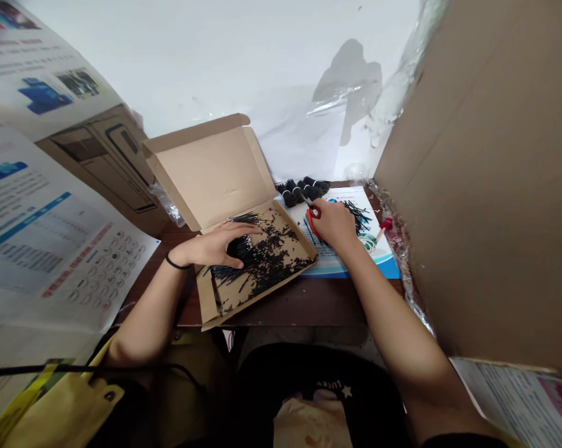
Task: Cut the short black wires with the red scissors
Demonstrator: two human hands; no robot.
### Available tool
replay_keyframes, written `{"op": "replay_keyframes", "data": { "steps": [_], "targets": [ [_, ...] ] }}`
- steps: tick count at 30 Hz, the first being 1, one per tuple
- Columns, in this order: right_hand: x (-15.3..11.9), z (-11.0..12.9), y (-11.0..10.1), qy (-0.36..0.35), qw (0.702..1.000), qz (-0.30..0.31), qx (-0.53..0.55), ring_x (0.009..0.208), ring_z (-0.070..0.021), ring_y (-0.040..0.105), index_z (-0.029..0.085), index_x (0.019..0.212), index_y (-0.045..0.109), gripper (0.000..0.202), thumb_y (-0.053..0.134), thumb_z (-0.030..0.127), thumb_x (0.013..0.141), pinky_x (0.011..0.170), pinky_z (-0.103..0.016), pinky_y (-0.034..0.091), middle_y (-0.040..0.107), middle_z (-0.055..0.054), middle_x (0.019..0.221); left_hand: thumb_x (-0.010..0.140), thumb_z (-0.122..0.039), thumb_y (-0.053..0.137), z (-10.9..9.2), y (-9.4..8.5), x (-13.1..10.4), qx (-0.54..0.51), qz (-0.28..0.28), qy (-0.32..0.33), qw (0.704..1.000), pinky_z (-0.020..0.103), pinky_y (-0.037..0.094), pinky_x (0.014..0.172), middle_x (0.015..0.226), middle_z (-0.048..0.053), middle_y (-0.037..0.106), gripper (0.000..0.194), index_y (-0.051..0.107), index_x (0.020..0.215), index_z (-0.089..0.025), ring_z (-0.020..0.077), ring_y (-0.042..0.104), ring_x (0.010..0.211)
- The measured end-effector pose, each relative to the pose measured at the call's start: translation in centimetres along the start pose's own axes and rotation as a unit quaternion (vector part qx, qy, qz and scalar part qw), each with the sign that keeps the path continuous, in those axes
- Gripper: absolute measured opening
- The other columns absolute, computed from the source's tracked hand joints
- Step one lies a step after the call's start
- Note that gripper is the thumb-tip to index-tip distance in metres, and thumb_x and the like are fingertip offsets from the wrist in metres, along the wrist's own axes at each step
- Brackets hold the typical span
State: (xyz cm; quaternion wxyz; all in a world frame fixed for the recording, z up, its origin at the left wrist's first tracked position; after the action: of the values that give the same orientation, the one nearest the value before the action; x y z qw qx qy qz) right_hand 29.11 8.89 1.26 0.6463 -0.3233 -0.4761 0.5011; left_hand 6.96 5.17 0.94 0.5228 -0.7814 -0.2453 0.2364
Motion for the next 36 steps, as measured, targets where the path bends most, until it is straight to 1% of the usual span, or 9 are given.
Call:
{"op": "replay_keyframes", "data": {
  "steps": [6, 9, 12, 15, 21, 26, 29, 32, 36],
  "targets": [
    [-0.1, 0.5, 0.9, -0.009, 1.0, 0.026, -0.015, 0.074, -0.0235, 0.06, 0.027, 0.103, 0.068, 0.038, 0.044, 0.048, 0.083, 0.06, -0.03, 0.034, 0.07, -0.01, 0.085, 0.072, -0.036, 0.072, 0.1, 0.3, 0.2, 0.001, 0.013, -0.014, 1.0, 0.041, 0.033, 0.107, 0.141, 0.006, 0.046, 0.047, 0.061, 0.116, -0.025, 0.0261, 0.042, 0.13],
    [-0.1, 0.6, 0.9, -0.014, 0.999, 0.029, -0.01, 0.072, -0.0221, 0.058, 0.026, 0.101, 0.069, 0.037, 0.044, 0.048, 0.083, 0.06, -0.03, 0.034, 0.07, -0.009, 0.083, 0.076, -0.032, 0.068, 0.0, 0.0, 0.4, -0.038, 0.004, -0.008, 0.999, 0.034, 0.041, 0.1, 0.127, 0.006, 0.058, 0.03, 0.066, 0.103, -0.021, 0.0205, 0.055, 0.116],
    [-0.1, 0.5, 0.8, -0.013, 1.0, 0.02, -0.012, 0.072, -0.0222, 0.058, 0.026, 0.1, 0.069, 0.037, 0.044, 0.047, 0.083, 0.06, -0.03, 0.034, 0.07, -0.01, 0.083, 0.078, -0.03, 0.064, 0.7, -0.6, 0.4, -0.083, -0.014, -0.038, 0.996, 0.03, 0.046, 0.092, 0.112, 0.003, 0.067, 0.019, 0.069, 0.093, -0.02, 0.0168, 0.063, 0.101],
    [-0.1, 0.4, 0.9, -0.009, 1.0, 0.014, -0.016, 0.072, -0.0232, 0.058, 0.026, 0.101, 0.069, 0.038, 0.044, 0.047, 0.083, 0.06, -0.031, 0.034, 0.069, -0.01, 0.083, 0.077, -0.032, 0.065, 1.8, -1.2, 0.1, -0.113, -0.037, -0.075, 0.99, 0.03, 0.047, 0.091, 0.109, 0.003, 0.069, 0.016, 0.072, 0.085, -0.021, 0.0174, 0.065, 0.099],
    [-0.4, 0.7, 0.9, -0.008, 1.0, 0.013, -0.017, 0.069, -0.0229, 0.057, 0.025, 0.097, 0.07, 0.035, 0.047, 0.047, 0.082, 0.058, -0.031, 0.033, 0.068, -0.01, 0.081, 0.071, -0.04, 0.071, 3.7, -1.2, -0.3, -0.194, -0.041, -0.119, 0.973, 0.033, 0.05, 0.092, 0.109, 0.005, 0.07, 0.021, 0.075, 0.082, -0.023, 0.0209, 0.065, 0.103],
    [-0.5, 0.7, 0.9, -0.011, 1.0, 0.005, -0.012, 0.066, -0.021, 0.057, 0.024, 0.092, 0.07, 0.032, 0.047, 0.044, 0.083, 0.058, -0.031, 0.034, 0.067, -0.01, 0.078, 0.071, -0.043, 0.071, 3.8, -1.6, -0.3, -0.212, -0.062, -0.118, 0.968, 0.034, 0.05, 0.091, 0.108, 0.006, 0.07, 0.023, 0.075, 0.078, -0.022, 0.0212, 0.065, 0.101],
    [-0.5, 1.4, 0.3, -0.032, 0.997, -0.023, 0.059, 0.068, -0.0198, 0.058, 0.023, 0.095, 0.071, 0.03, 0.051, 0.041, 0.081, 0.062, -0.031, 0.037, 0.068, -0.008, 0.077, 0.077, -0.042, 0.066, 3.2, -2.7, -0.4, -0.222, -0.128, -0.113, 0.96, 0.032, 0.051, 0.088, 0.101, 0.007, 0.071, 0.026, 0.071, 0.083, -0.018, 0.0183, 0.066, 0.093],
    [-0.9, 3.3, 0.0, -0.092, 0.972, -0.023, 0.214, 0.068, -0.0152, 0.058, 0.019, 0.099, 0.07, 0.033, 0.06, 0.041, 0.076, 0.066, -0.029, 0.041, 0.068, -0.005, 0.077, 0.08, -0.04, 0.062, 3.0, -3.2, -0.5, -0.271, -0.184, -0.13, 0.936, 0.027, 0.052, 0.069, 0.079, 0.006, 0.071, 0.027, 0.066, 0.09, -0.014, 0.0129, 0.065, 0.07],
    [-2.4, 6.5, 0.5, -0.166, 0.933, 0.005, 0.32, 0.063, -0.0108, 0.055, 0.018, 0.104, 0.069, 0.04, 0.066, 0.042, 0.073, 0.065, -0.025, 0.043, 0.067, -0.001, 0.074, 0.079, -0.035, 0.063, 1.8, -1.9, 0.2, -0.303, -0.167, -0.142, 0.928, 0.02, 0.048, 0.055, 0.07, 0.003, 0.068, 0.027, 0.065, 0.095, -0.014, 0.0082, 0.058, 0.055]
  ]
}}
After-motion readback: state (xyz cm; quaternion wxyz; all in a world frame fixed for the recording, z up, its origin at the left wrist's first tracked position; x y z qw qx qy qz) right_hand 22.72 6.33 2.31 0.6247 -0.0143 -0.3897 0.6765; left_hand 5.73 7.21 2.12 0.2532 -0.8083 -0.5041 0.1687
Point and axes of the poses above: each hand's wrist, its own x-axis towards the middle knuckle, its own y-axis out of the palm, z = x × y, the point moved 10 cm from there along x, towards the middle knuckle
